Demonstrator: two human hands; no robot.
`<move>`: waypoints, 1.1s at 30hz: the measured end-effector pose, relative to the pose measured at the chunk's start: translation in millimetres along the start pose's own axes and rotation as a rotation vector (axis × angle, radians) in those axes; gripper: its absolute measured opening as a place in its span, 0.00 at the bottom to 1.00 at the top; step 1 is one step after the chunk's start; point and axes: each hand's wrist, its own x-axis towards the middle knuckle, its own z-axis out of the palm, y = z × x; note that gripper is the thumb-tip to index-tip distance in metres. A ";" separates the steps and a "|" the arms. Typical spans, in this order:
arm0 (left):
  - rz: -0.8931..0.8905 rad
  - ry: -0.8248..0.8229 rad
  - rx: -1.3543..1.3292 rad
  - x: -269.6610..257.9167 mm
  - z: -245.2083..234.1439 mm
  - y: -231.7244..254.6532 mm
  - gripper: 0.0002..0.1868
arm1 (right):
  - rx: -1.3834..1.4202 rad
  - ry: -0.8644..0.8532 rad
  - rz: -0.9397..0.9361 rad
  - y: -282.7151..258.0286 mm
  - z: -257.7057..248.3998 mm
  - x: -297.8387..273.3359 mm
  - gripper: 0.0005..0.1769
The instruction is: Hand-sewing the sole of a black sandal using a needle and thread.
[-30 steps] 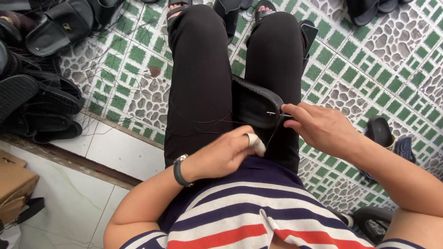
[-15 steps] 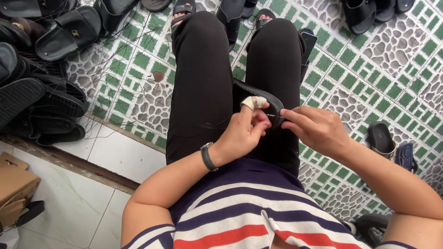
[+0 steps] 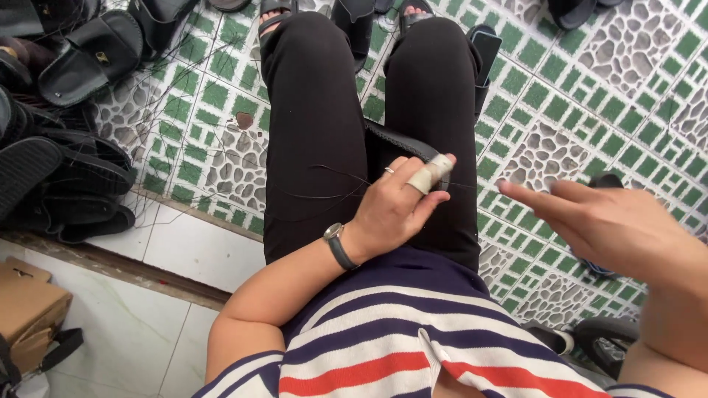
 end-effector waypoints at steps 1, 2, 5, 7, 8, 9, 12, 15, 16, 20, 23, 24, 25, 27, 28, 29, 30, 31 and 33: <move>-0.003 0.036 0.098 -6.9 0.4 -5.6 0.23 | 0.223 0.174 -0.071 -8.4 4.5 10.0 0.31; 0.000 0.077 0.201 -10.6 2.5 -11.0 0.25 | 0.439 0.360 -0.138 -12.8 8.8 20.4 0.27; 0.027 0.078 0.197 -12.6 -5.5 -11.6 0.33 | 1.124 0.677 -0.229 -45.8 37.6 60.4 0.05; -0.072 -0.030 0.171 -16.9 -18.9 -9.2 0.33 | 1.273 0.652 -0.306 -50.0 32.4 66.6 0.04; -0.165 -0.149 0.127 -18.0 -25.1 -8.3 0.34 | 1.419 0.621 -0.363 -51.4 29.6 69.1 0.04; -0.163 -0.139 0.136 -25.2 -21.2 -16.4 0.34 | 1.414 0.624 -0.377 -53.2 26.0 72.7 0.04; -0.367 -0.207 -0.378 -32.6 -14.5 -18.6 0.33 | 1.497 0.606 -0.452 -60.6 16.7 72.2 0.05; -0.382 -0.117 -0.603 -17.4 -28.3 12.5 0.31 | 1.257 0.658 -0.469 -67.6 8.1 72.7 0.04; -0.352 -0.086 -0.551 -13.5 -31.6 16.3 0.25 | 1.181 0.669 -0.474 -66.5 9.7 75.2 0.03; 0.067 0.039 0.250 5.7 -61.6 12.3 0.17 | 1.455 0.496 -0.484 -44.5 35.7 73.4 0.04; 0.028 0.234 0.399 -4.8 -79.1 -26.9 0.08 | 1.874 0.632 -0.763 59.0 80.7 41.6 0.13; 0.018 0.218 0.393 -10.7 -103.1 -38.9 0.08 | 1.892 0.631 -0.747 51.4 81.5 38.1 0.13; -0.117 0.259 0.420 -16.1 -126.7 -50.9 0.07 | 1.818 0.670 -0.652 44.0 82.1 34.5 0.10; -0.238 0.291 0.445 -18.9 -145.3 -60.0 0.06 | 1.738 0.720 -0.549 27.0 76.1 29.5 0.07; -0.238 0.354 0.549 -14.8 -140.5 -56.7 0.06 | 1.585 0.774 -0.447 25.0 65.9 36.0 0.07; -0.238 0.418 0.652 -11.1 -136.3 -53.8 0.17 | 1.431 0.824 -0.346 22.2 55.6 42.6 0.11; -0.244 0.417 0.651 -6.4 -115.5 -37.4 0.17 | 1.434 0.818 -0.345 13.7 48.9 44.9 0.11; -0.088 0.229 0.678 -2.3 -94.2 -21.8 0.22 | 1.291 0.847 -0.232 4.8 43.4 47.4 0.16; 0.060 0.038 0.691 -4.9 -59.1 -9.1 0.28 | 1.150 0.857 -0.119 -19.5 37.2 52.5 0.22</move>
